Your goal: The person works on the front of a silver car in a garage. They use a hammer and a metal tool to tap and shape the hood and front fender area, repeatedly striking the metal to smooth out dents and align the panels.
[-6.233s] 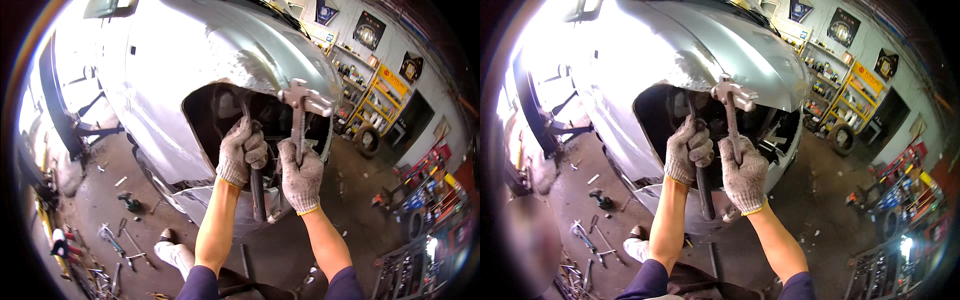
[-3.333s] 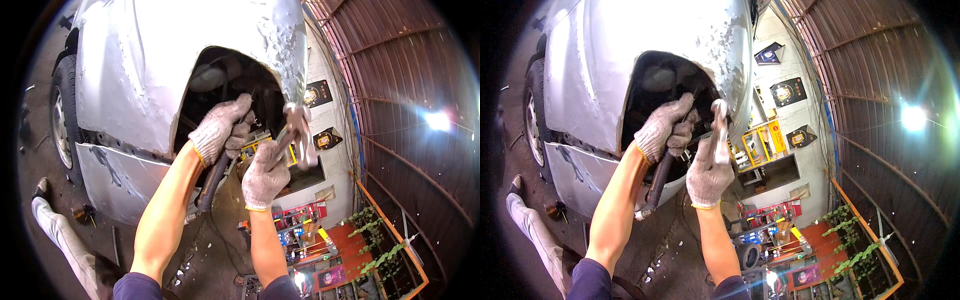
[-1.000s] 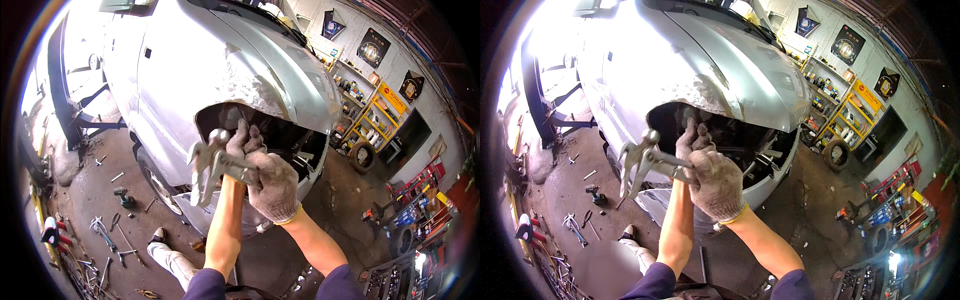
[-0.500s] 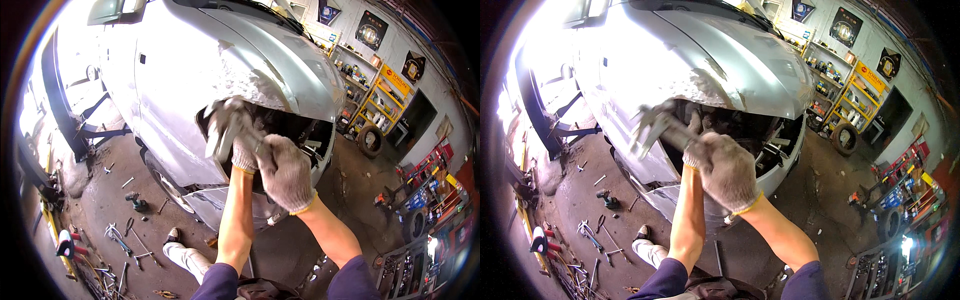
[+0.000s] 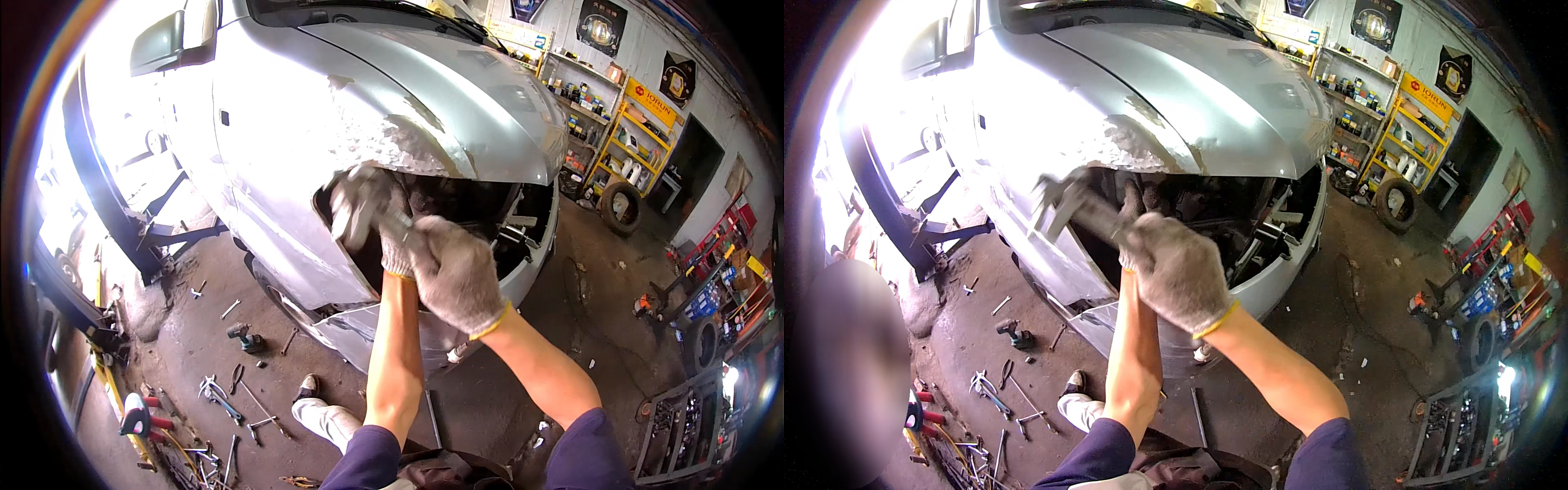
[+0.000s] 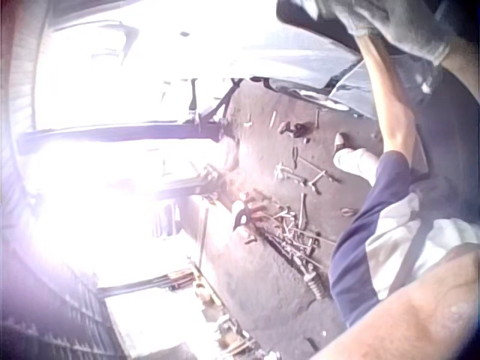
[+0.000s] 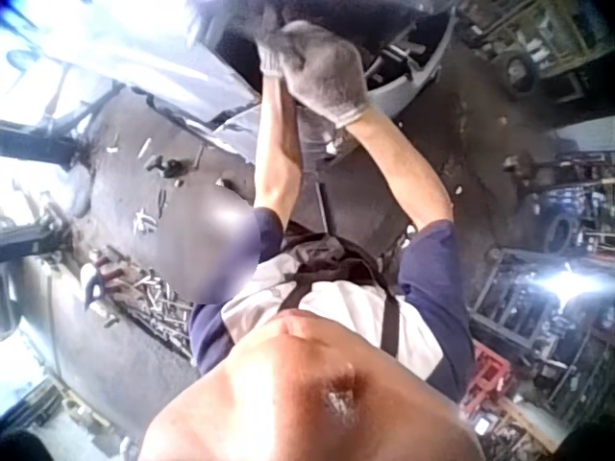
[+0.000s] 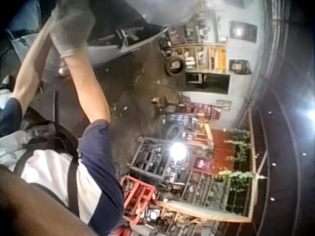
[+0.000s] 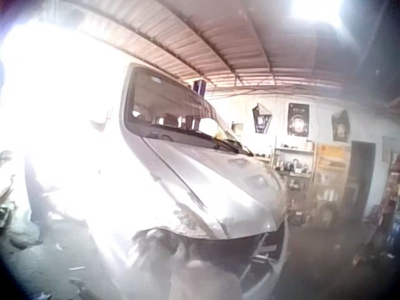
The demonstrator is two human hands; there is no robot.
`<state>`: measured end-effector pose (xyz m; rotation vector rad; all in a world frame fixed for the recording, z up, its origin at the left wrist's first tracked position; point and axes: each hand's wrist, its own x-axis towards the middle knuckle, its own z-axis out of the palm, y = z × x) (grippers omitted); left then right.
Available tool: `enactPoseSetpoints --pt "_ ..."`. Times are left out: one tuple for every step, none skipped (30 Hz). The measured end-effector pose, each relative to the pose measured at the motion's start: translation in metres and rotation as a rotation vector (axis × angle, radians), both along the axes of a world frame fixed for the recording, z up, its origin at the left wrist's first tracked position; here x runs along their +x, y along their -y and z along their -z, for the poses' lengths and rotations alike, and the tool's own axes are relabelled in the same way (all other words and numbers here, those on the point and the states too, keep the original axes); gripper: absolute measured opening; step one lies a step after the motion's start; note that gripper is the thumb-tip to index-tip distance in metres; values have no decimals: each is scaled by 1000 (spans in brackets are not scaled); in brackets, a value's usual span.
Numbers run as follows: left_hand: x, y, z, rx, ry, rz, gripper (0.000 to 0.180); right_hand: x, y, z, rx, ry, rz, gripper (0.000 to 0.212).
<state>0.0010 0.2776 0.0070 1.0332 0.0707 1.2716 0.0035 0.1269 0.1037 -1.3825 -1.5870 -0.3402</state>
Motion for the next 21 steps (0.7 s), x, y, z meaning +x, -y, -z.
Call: enactPoseSetpoints --pt "-7 -4 1 30 -104 -69 36 6 -5 2 -99 -67 21 16" --pt "-13 -8 0 59 -205 -133 35 6 -4 2 -95 -22 73 17" --pt "-12 -7 -1 -50 -25 21 36 5 -3 0 -92 21 126 18" --pt "-13 -6 -2 -172 156 164 37 -4 1 -1 -33 17 46 17" --pt "-10 9 -16 -223 313 258 41 -11 7 -6 28 14 -25 16" --pt "-10 6 -13 -277 364 402 42 -10 8 -8 127 193 -59 16" --pt "-8 3 -9 -348 409 548 43 -12 15 -13 99 275 -63 13" --pt "-6 3 -4 -428 443 692 44 -3 17 -11 114 324 -106 14" --pt "4 0 4 -382 386 575 46 8 16 -7 129 373 -147 14" --pt "-1 -8 7 -331 323 425 49 11 3 -1 -49 156 -44 14" --pt "-8 -15 12 -302 300 351 50 11 -6 3 -230 -59 59 15" --pt "-12 -20 7 -267 283 276 52 0 -1 -2 -146 10 88 16" --pt "-21 -22 4 -265 337 407 54 -12 2 4 -124 -22 51 13" --pt "-10 -8 9 -300 395 589 55 -5 5 12 -26 25 55 13" --pt "8 -7 11 -212 473 685 54 4 8 19 71 75 58 13" --pt "1 -12 12 -110 528 735 54 -3 7 11 94 120 22 12" --pt "-6 -16 13 -12 584 783 53 -7 5 4 125 137 -21 12" --pt "6 -3 13 26 576 655 54 1 7 1 138 160 -29 11" --pt "13 2 18 9 490 528 49 10 7 -1 150 184 -34 11" --pt "11 3 18 7 388 387 45 13 0 -2 163 164 -62 11" --pt "7 -6 23 -49 213 245 36 18 -6 5 -98 56 70 15"
